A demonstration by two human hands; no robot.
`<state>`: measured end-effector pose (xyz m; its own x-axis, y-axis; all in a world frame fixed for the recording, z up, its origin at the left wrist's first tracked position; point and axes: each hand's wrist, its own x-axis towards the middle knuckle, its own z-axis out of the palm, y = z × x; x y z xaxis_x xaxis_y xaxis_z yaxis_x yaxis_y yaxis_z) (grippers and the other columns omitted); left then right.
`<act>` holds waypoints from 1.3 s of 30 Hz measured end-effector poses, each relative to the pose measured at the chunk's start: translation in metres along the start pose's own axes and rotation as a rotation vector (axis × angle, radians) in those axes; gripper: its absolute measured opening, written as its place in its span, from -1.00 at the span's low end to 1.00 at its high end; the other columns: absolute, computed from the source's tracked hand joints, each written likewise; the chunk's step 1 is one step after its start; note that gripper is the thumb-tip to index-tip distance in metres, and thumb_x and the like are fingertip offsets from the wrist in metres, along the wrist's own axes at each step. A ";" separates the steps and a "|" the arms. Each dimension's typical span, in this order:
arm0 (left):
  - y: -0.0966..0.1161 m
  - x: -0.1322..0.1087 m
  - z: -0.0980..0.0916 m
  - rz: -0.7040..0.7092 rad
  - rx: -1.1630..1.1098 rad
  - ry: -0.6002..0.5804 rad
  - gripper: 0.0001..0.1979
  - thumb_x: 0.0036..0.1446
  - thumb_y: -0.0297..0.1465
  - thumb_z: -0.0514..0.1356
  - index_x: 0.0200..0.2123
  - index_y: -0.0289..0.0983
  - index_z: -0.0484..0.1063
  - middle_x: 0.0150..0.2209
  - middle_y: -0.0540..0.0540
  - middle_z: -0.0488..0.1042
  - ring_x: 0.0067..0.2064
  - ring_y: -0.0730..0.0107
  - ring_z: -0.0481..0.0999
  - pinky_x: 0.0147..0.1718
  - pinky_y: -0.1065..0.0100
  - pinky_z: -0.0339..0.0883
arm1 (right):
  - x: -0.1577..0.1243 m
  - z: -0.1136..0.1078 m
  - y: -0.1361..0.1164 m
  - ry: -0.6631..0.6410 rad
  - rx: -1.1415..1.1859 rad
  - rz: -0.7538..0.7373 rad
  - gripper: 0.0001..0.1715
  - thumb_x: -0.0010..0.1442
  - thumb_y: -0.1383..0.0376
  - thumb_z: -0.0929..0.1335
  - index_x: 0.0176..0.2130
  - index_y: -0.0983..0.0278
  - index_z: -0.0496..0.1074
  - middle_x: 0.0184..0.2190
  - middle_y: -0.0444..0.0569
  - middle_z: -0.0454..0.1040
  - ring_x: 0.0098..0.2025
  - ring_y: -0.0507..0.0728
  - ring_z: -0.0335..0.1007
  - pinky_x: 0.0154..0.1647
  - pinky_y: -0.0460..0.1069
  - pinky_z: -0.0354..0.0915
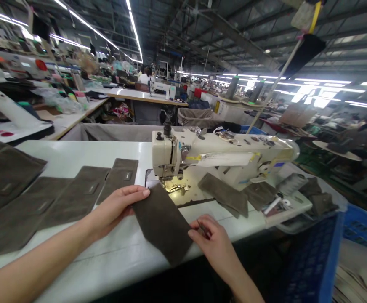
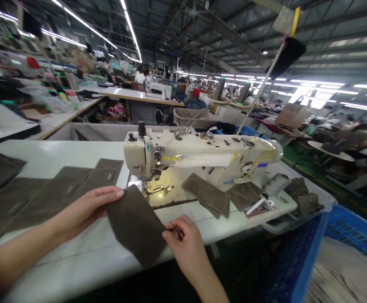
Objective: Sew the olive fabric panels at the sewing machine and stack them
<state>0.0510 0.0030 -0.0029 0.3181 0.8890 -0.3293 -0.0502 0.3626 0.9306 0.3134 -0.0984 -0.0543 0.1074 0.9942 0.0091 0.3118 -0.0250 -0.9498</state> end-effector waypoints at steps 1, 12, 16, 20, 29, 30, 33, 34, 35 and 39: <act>0.002 -0.004 -0.003 0.007 -0.013 -0.096 -0.68 -0.17 -0.12 0.55 -0.44 -0.21 0.65 -0.38 -0.03 0.62 -0.33 0.39 0.55 -0.31 0.43 0.41 | 0.000 -0.001 -0.001 0.043 -0.036 -0.039 -0.81 0.12 0.18 0.42 -0.38 0.26 0.56 -0.44 -0.10 0.40 -0.40 0.10 0.32 -0.36 -0.02 0.22; 0.002 0.000 0.041 0.050 0.420 -0.490 -0.48 -0.01 -0.07 0.43 0.03 -0.07 0.58 0.01 -0.04 0.65 0.06 0.11 0.57 0.06 0.21 0.40 | -0.003 0.015 -0.033 -0.182 0.386 -0.171 -0.90 0.11 0.33 0.35 -0.30 0.22 0.47 -0.44 -0.20 0.35 -0.47 -0.01 0.17 -0.44 -0.10 0.12; -0.004 0.000 0.045 0.001 0.358 -0.253 -0.64 -0.10 -0.07 0.45 -0.37 -0.22 0.58 -0.40 0.01 0.63 -0.35 0.31 0.55 -0.34 0.36 0.37 | 0.000 0.015 -0.022 -0.146 0.539 0.093 -0.59 0.17 0.13 0.41 0.00 0.19 0.46 -0.42 -0.23 0.37 -0.61 -0.07 0.00 -0.58 -0.11 -0.01; -0.005 -0.001 0.033 0.089 0.289 0.053 -0.57 -0.19 -0.06 0.48 -0.39 -0.24 0.51 -0.48 0.04 0.57 -0.43 0.39 0.46 -0.44 0.41 0.26 | -0.007 0.002 -0.009 -0.144 0.371 0.145 -0.54 0.09 0.08 0.50 -0.08 0.27 0.54 -0.36 -0.12 0.47 -0.42 0.02 0.30 -0.34 -0.06 0.24; -0.008 -0.001 0.019 0.103 0.288 0.123 -0.56 -0.14 -0.04 0.41 -0.32 -0.24 0.48 -0.48 -0.03 0.58 -0.45 0.31 0.50 -0.43 0.35 0.33 | -0.019 0.005 -0.001 0.004 0.216 0.183 -0.52 -0.03 0.16 0.47 -0.09 0.30 0.55 -0.29 -0.05 0.52 -0.40 0.07 0.35 -0.29 0.00 0.33; -0.008 -0.001 0.018 0.164 0.355 0.170 -0.55 -0.13 -0.03 0.39 -0.30 -0.24 0.49 -0.44 -0.06 0.60 -0.41 0.26 0.53 -0.42 0.32 0.37 | -0.018 0.006 -0.002 0.040 0.210 0.175 -0.51 -0.02 0.16 0.46 -0.08 0.30 0.54 -0.30 -0.06 0.52 -0.42 0.06 0.33 -0.31 0.00 0.32; -0.011 -0.003 0.019 0.463 0.675 0.293 -0.53 -0.03 -0.04 0.31 -0.12 -0.20 0.53 -0.12 -0.15 0.64 -0.24 0.13 0.59 -0.33 0.23 0.47 | -0.016 0.012 -0.007 0.110 0.204 0.131 -0.48 -0.01 0.19 0.43 -0.04 0.29 0.49 -0.34 -0.11 0.49 -0.45 0.03 0.28 -0.34 -0.02 0.29; -0.011 -0.004 0.021 0.547 0.772 0.267 -0.54 0.02 -0.05 0.28 -0.06 -0.17 0.54 -0.01 -0.16 0.61 -0.17 0.11 0.59 -0.30 0.23 0.49 | -0.015 0.015 -0.008 0.110 0.209 0.116 -0.48 -0.01 0.21 0.43 -0.03 0.29 0.47 -0.35 -0.13 0.49 -0.46 0.02 0.26 -0.35 -0.03 0.28; -0.012 -0.006 0.025 0.598 0.846 0.188 -0.55 0.09 -0.06 0.25 -0.01 -0.15 0.54 0.07 -0.15 0.58 -0.11 0.09 0.59 -0.28 0.24 0.50 | -0.014 0.018 -0.010 0.102 0.215 0.104 -0.47 -0.02 0.23 0.43 -0.02 0.27 0.45 -0.36 -0.15 0.48 -0.47 0.01 0.24 -0.36 -0.04 0.27; -0.014 -0.009 0.049 0.581 0.902 -0.305 -0.66 0.25 -0.20 0.17 0.04 -0.13 0.52 0.05 -0.12 0.60 0.04 0.13 0.56 -0.05 0.24 0.48 | -0.012 0.028 -0.015 0.063 0.243 0.072 -0.53 -0.01 0.26 0.46 -0.08 0.22 0.38 -0.34 -0.18 0.47 -0.49 -0.02 0.19 -0.41 -0.07 0.21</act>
<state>0.0949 -0.0239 -0.0047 0.6951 0.7067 0.1317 0.3995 -0.5321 0.7465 0.2816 -0.1073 -0.0491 0.1815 0.9822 -0.0488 0.0657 -0.0616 -0.9959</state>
